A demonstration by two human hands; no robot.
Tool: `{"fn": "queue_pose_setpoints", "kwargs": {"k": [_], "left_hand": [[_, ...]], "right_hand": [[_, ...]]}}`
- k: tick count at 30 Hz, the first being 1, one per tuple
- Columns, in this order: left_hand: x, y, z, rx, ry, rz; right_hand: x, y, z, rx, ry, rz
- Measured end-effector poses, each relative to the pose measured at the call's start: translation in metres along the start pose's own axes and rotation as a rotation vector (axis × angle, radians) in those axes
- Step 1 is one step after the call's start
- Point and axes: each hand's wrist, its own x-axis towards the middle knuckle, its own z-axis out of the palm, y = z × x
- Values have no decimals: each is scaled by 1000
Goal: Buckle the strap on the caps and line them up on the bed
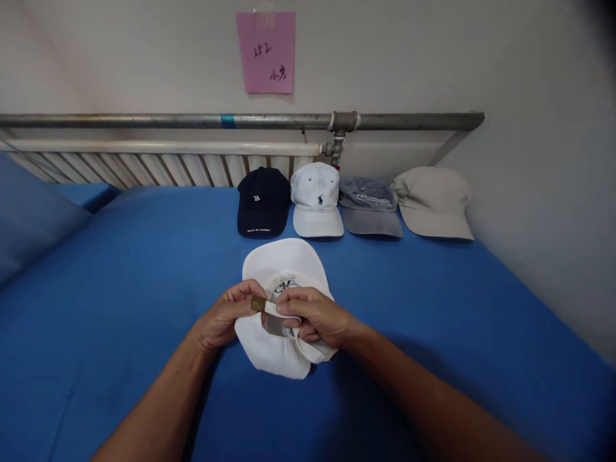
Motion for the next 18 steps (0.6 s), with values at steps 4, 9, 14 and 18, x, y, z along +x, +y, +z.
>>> {"fn": "queue_pose_setpoints", "kwargs": {"k": [4, 9, 14, 18], "left_hand": [[0, 0, 2, 4, 3, -8], [0, 0, 3, 6, -27, 12], [1, 0, 3, 15, -23, 27], [1, -1, 1, 27, 4, 31]], "right_hand": [[-1, 2, 2, 29, 11, -34], [-1, 4, 3, 34, 18, -37], [0, 4, 2, 53, -8, -18], [0, 4, 1, 70, -13, -14]]}}
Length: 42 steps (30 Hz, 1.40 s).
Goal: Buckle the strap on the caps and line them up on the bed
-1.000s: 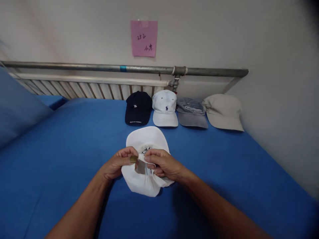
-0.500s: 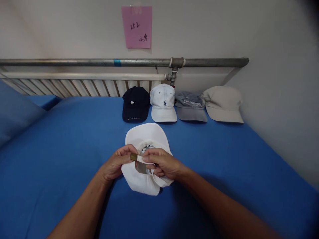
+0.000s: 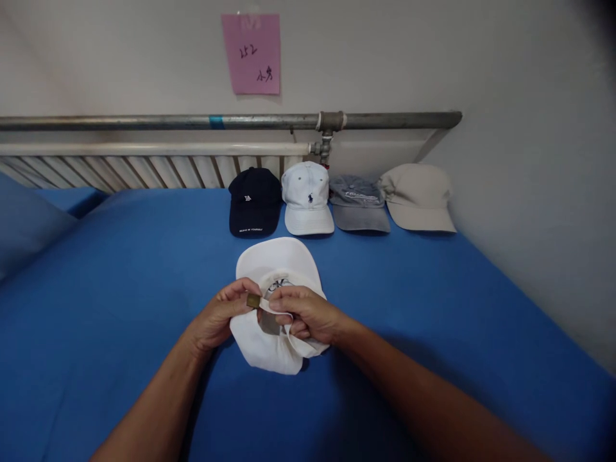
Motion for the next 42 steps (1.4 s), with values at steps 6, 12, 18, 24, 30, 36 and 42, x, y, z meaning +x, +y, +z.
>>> {"fn": "queue_pose_setpoints", "kwargs": {"k": [6, 12, 18, 24, 30, 36, 42], "left_hand": [[-1, 0, 1, 15, 14, 6], [0, 1, 1, 24, 5, -3], [-1, 1, 2, 25, 60, -22], [0, 1, 4, 82, 81, -62], [-4, 3, 3, 61, 112, -24], [-8, 4, 4, 73, 24, -5], [-9, 6, 5, 81, -10, 15]], "right_hand": [[1, 4, -3, 1, -14, -22], [2, 5, -2, 2, -18, -59], [2, 5, 1, 22, -13, -78], [4, 8, 3, 34, 13, -133], [0, 2, 0, -15, 43, -134], [-4, -4, 4, -26, 42, -193], [-13, -19, 10, -154, 6, -164]]}}
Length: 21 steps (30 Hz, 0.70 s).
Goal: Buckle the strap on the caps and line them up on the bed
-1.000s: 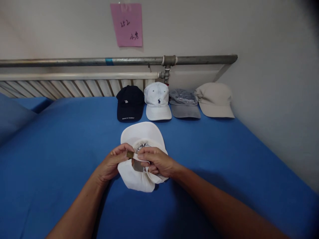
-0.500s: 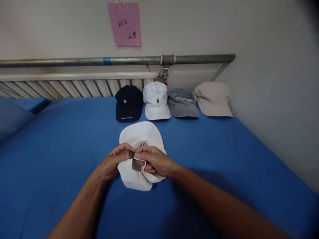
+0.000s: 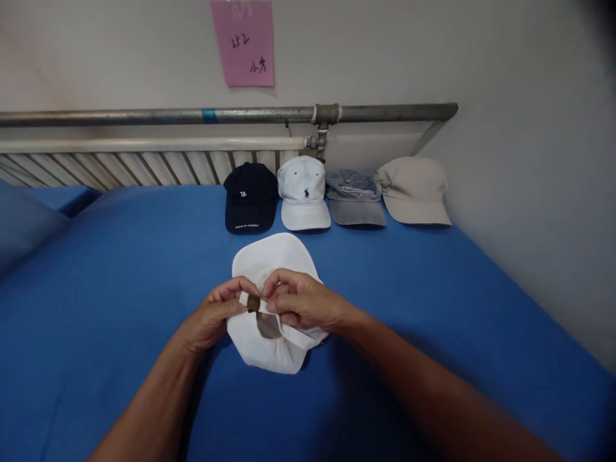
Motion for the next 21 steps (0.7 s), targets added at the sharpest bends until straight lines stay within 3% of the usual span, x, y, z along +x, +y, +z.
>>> {"fn": "queue_pose_setpoints", "kwargs": {"k": [4, 11, 16, 21], "left_hand": [[-3, -1, -1, -6, -37, 1], [-7, -3, 1, 64, -71, -85], [-11, 0, 0, 114, -51, -60], [-11, -1, 0, 113, -85, -62]], "right_hand": [[-7, -10, -6, -65, -55, 76], [-9, -10, 3, -157, -59, 10], [-13, -13, -2, -319, -82, 24], [-15, -14, -2, -249, -116, 50]]}}
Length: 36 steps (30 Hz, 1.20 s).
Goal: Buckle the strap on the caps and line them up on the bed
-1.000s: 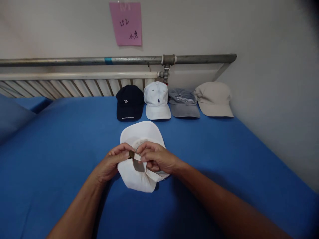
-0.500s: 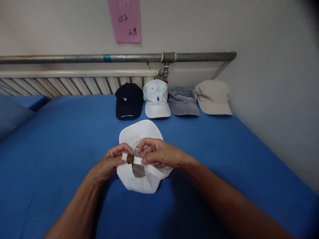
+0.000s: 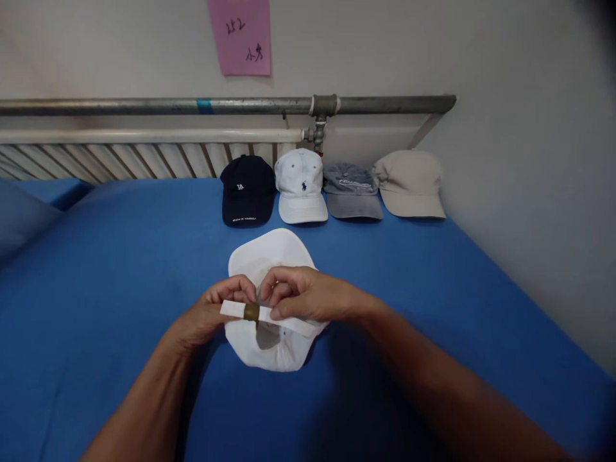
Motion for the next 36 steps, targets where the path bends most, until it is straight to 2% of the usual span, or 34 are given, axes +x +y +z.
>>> {"fn": "queue_pose_setpoints", "kwargs": {"k": [5, 10, 15, 20, 22, 25, 27, 29, 32, 36], "left_hand": [[-1, 3, 3, -29, -58, -23], [-5, 9, 4, 51, -56, -65], [-6, 9, 4, 26, -63, -79], [-8, 8, 3, 17, -106, -114], [-7, 9, 3, 28, -76, -63], [-7, 10, 1, 41, -15, 19], [-7, 10, 0, 35, 6, 35], [-8, 10, -2, 20, 10, 26], [-10, 10, -3, -5, -31, -1], [-11, 11, -4, -1, -79, -15]], "right_hand": [[1, -4, 11, -48, -15, -61], [-4, -11, 13, -256, 1, -43], [-3, -9, 12, -166, -21, -36], [-1, -7, 15, -189, -48, -66], [-6, -13, 18, -288, 3, -64], [-18, -25, 22, -589, 80, -41], [-25, -31, 24, -732, 92, -24], [-29, -33, 24, -782, 105, -10], [-28, -30, 21, -704, 120, 4], [-23, -27, 18, -438, 57, 18]]}}
